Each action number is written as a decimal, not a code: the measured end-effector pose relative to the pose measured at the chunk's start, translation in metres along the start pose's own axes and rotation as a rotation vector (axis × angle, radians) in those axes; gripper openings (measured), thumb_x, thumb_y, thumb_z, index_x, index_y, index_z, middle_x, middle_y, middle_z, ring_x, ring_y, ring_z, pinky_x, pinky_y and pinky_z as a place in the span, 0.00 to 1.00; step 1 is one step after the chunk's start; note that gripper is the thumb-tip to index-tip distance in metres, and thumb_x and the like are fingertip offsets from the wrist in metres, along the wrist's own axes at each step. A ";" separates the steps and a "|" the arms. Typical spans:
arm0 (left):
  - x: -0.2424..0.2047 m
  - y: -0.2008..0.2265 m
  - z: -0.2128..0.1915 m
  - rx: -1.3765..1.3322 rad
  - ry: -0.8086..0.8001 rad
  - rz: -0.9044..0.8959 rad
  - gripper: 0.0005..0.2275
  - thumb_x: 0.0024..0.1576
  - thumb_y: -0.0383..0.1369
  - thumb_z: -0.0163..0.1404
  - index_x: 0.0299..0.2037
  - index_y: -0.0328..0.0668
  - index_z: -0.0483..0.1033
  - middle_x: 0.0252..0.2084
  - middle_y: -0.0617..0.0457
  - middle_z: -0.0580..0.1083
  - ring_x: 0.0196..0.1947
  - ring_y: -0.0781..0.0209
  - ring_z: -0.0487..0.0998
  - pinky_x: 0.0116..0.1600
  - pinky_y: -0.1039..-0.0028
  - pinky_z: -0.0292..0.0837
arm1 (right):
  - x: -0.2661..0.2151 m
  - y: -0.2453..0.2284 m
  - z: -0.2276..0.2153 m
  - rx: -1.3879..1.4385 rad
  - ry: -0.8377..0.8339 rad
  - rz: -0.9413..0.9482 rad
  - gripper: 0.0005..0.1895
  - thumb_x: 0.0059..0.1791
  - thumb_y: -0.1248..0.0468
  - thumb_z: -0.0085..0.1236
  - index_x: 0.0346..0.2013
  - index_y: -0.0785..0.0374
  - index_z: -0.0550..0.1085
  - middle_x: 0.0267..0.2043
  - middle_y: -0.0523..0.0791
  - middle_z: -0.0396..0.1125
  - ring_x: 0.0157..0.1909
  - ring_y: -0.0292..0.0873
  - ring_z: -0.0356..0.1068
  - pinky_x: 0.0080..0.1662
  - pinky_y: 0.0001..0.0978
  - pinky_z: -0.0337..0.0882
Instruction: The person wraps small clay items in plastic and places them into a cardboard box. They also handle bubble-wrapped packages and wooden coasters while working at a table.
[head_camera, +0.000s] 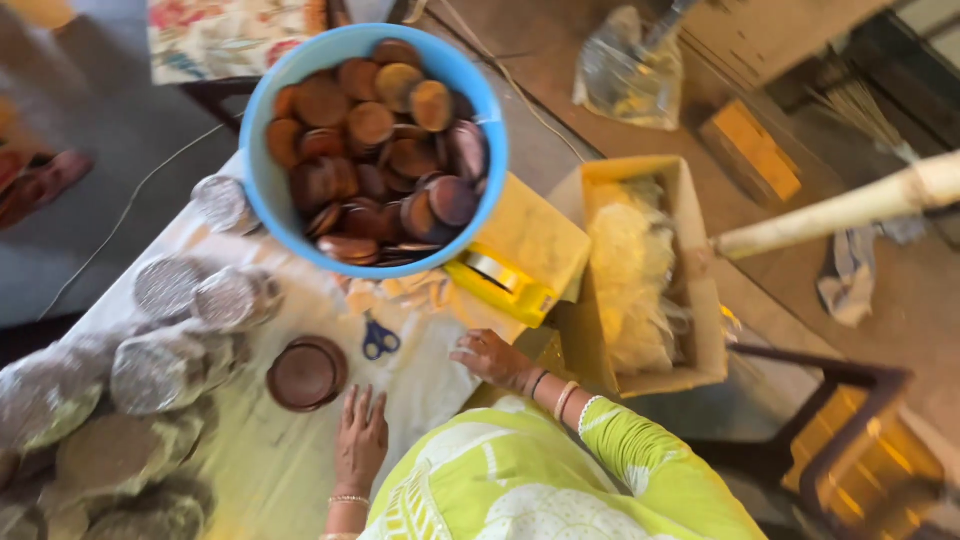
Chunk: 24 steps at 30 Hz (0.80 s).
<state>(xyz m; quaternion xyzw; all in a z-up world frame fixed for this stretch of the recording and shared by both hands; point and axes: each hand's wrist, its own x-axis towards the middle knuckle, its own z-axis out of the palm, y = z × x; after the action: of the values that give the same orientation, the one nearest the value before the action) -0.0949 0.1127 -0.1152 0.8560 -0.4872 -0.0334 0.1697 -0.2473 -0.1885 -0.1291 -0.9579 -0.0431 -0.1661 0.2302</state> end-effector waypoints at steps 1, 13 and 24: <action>0.000 0.002 0.004 -0.006 -0.019 0.029 0.18 0.55 0.27 0.49 0.57 0.42 0.73 0.64 0.44 0.67 0.69 0.41 0.62 0.69 0.54 0.62 | -0.014 0.000 -0.006 -0.005 0.010 0.033 0.18 0.46 0.69 0.56 0.51 0.58 0.76 0.54 0.46 0.66 0.60 0.50 0.65 0.63 0.44 0.65; 0.032 0.007 0.005 -0.060 -0.248 0.075 0.13 0.55 0.27 0.51 0.49 0.47 0.79 0.48 0.53 0.78 0.50 0.53 0.77 0.53 0.65 0.74 | -0.197 0.023 -0.084 -0.285 0.649 0.991 0.12 0.54 0.66 0.57 0.52 0.59 0.70 0.52 0.51 0.66 0.57 0.57 0.64 0.61 0.50 0.64; 0.010 0.018 0.002 -0.142 -0.232 0.023 0.10 0.55 0.26 0.51 0.46 0.43 0.78 0.53 0.51 0.76 0.55 0.51 0.75 0.55 0.63 0.74 | -0.270 0.057 -0.069 -0.310 0.298 1.598 0.10 0.45 0.58 0.66 0.36 0.57 0.79 0.39 0.48 0.76 0.52 0.57 0.67 0.60 0.64 0.56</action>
<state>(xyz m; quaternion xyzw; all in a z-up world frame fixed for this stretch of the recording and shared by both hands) -0.1046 0.0951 -0.1102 0.8264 -0.5099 -0.1648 0.1729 -0.5129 -0.2720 -0.1863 -0.6885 0.7053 -0.0818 0.1477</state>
